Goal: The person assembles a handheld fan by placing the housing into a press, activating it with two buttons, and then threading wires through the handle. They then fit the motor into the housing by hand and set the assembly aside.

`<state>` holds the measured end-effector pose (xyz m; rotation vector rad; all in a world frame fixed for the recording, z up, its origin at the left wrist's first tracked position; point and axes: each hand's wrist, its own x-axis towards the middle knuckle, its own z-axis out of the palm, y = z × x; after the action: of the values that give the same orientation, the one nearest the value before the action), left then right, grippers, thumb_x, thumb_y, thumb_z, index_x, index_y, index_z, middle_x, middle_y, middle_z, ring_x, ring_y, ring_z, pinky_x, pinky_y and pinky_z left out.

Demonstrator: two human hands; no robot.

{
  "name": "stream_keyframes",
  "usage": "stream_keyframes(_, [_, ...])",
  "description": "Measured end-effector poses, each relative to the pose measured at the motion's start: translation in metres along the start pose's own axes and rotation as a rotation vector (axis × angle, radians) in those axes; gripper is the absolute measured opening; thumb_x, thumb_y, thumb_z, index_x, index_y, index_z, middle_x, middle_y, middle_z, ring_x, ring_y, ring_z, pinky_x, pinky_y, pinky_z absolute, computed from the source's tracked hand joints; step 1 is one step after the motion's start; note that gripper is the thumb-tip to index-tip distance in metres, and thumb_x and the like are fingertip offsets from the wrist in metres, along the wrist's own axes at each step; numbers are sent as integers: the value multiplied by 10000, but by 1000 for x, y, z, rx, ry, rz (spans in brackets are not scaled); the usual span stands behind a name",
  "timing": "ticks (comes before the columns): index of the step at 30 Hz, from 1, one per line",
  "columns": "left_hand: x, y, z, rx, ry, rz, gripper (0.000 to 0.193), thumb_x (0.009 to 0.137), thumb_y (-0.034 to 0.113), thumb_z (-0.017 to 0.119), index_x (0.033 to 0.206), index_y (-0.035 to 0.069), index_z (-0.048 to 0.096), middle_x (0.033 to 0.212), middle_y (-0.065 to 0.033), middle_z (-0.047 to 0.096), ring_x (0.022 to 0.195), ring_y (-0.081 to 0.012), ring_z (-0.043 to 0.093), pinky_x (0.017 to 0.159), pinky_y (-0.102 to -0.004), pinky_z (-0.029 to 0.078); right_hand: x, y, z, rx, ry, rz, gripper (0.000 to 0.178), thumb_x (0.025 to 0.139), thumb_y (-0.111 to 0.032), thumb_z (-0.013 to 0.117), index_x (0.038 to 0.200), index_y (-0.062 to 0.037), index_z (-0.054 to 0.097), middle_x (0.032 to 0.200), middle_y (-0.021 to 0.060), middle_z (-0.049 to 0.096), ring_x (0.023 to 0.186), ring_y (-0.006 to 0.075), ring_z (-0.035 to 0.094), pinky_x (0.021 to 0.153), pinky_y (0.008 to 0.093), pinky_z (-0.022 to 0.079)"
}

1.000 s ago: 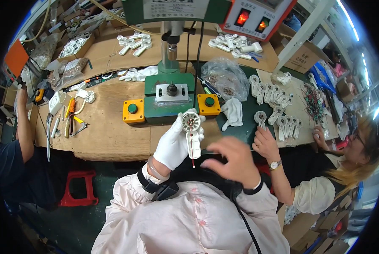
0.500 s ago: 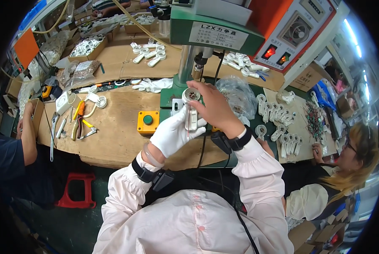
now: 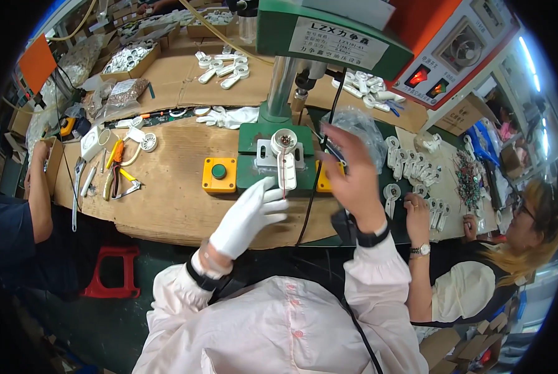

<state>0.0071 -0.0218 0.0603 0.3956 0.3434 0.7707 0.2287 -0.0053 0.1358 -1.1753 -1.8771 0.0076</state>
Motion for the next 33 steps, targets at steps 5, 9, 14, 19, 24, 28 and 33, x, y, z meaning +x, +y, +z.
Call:
stream_keyframes(5, [-19,10,-23,1325,483,872,509,951,232,631,1381,11,471,1311,-150,571,1202,-319,537,1051,-413,405,-82,40,-25,-127,-43,330,464,821,-71,690,1266,-27,567,1192,172,628,1111,361,574,937,396,477])
stream_keyframes(9, [-6,18,-23,2188,629,934,556,870,200,712,1351,12,504,1234,-150,610,1195,-374,526,1026,-450,397,-101,57,-15,-240,-94,200,459,823,-75,684,1264,-19,567,1170,168,632,1086,362,573,918,411,475])
stream_keyframes(14, [9,9,-18,2304,602,910,582,822,189,753,1327,8,525,1182,-145,630,1174,-388,527,986,-455,409,-94,61,-19,-393,-143,79,422,858,-111,648,1261,-24,563,1155,158,632,1073,364,571,907,437,469])
stream_keyframes(19, [6,6,-16,2033,636,906,572,865,147,709,1374,16,483,1245,-145,604,1191,-354,527,1014,-446,401,-91,100,-44,-131,-30,325,313,884,-151,611,1178,-42,614,1091,162,656,1022,369,603,857,443,488])
stream_keyframes(24, [12,-11,-60,1670,782,1163,520,962,94,592,1442,20,406,1378,-143,526,1318,-278,461,1093,-397,370,-81,197,-56,-395,-143,351,209,865,-150,600,1024,-47,689,945,182,684,890,381,646,775,457,513])
stream_keyframes(28, [12,-9,-73,1278,822,1047,489,1006,84,514,1467,19,363,1454,-146,452,1349,-247,428,1123,-385,343,-67,229,-39,-571,-400,374,178,836,-136,608,944,-46,716,881,192,687,850,383,657,760,473,522])
stream_keyframes(33, [5,-4,-79,1269,816,993,496,1001,82,522,1466,16,361,1425,-155,481,1327,-248,456,1112,-385,358,-55,228,-20,-691,-467,392,154,817,-140,617,891,-46,714,863,193,688,842,382,660,767,477,528])
